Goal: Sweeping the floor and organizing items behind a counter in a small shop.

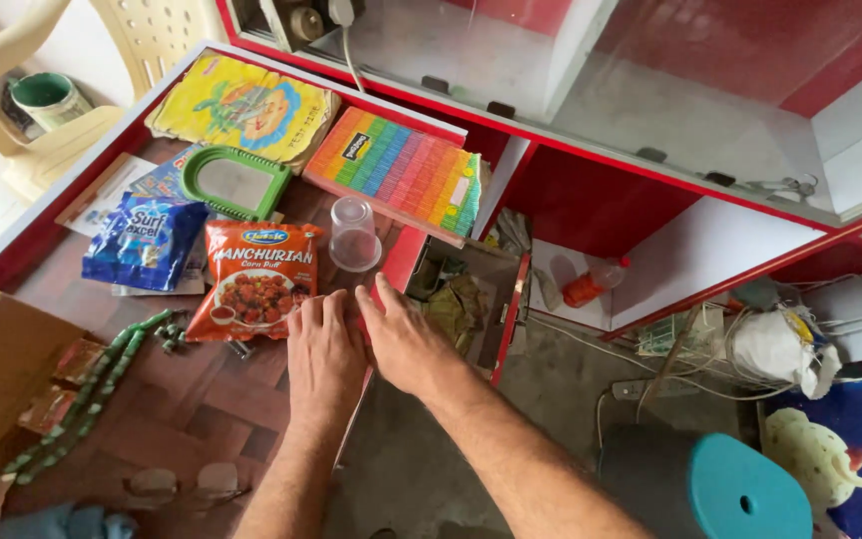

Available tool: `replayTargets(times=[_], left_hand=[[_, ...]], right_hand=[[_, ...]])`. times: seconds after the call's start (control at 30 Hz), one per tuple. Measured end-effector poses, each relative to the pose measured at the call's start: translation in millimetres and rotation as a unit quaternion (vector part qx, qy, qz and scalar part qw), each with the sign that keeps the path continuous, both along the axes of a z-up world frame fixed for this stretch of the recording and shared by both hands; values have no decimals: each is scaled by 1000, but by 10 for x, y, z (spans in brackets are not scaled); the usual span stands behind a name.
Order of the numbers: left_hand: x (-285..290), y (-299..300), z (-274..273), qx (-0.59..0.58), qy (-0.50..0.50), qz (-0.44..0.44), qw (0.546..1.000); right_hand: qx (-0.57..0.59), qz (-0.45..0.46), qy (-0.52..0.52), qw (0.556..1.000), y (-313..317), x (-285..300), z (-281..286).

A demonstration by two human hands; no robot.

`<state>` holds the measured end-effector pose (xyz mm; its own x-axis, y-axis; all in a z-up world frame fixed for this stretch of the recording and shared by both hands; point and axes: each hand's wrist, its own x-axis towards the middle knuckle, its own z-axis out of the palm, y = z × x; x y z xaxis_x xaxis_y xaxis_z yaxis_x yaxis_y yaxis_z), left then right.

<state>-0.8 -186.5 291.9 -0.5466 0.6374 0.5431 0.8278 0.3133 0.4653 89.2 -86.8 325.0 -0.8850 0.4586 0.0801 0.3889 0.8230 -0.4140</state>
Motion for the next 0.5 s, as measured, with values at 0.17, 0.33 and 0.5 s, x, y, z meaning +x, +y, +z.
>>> replayTargets(times=[0.17, 0.33, 0.5], left_hand=[[-99, -161, -286, -75, -16, 9, 997], [-221, -65, -144, -278, -76, -35, 957], [-307, -31, -17, -356, 29, -117, 927]], right_hand=[[94, 27, -38, 994, -44, -104, -544], [132, 45, -138, 981, -64, -311, -352], [165, 42, -186, 968, -108, -385, -223]])
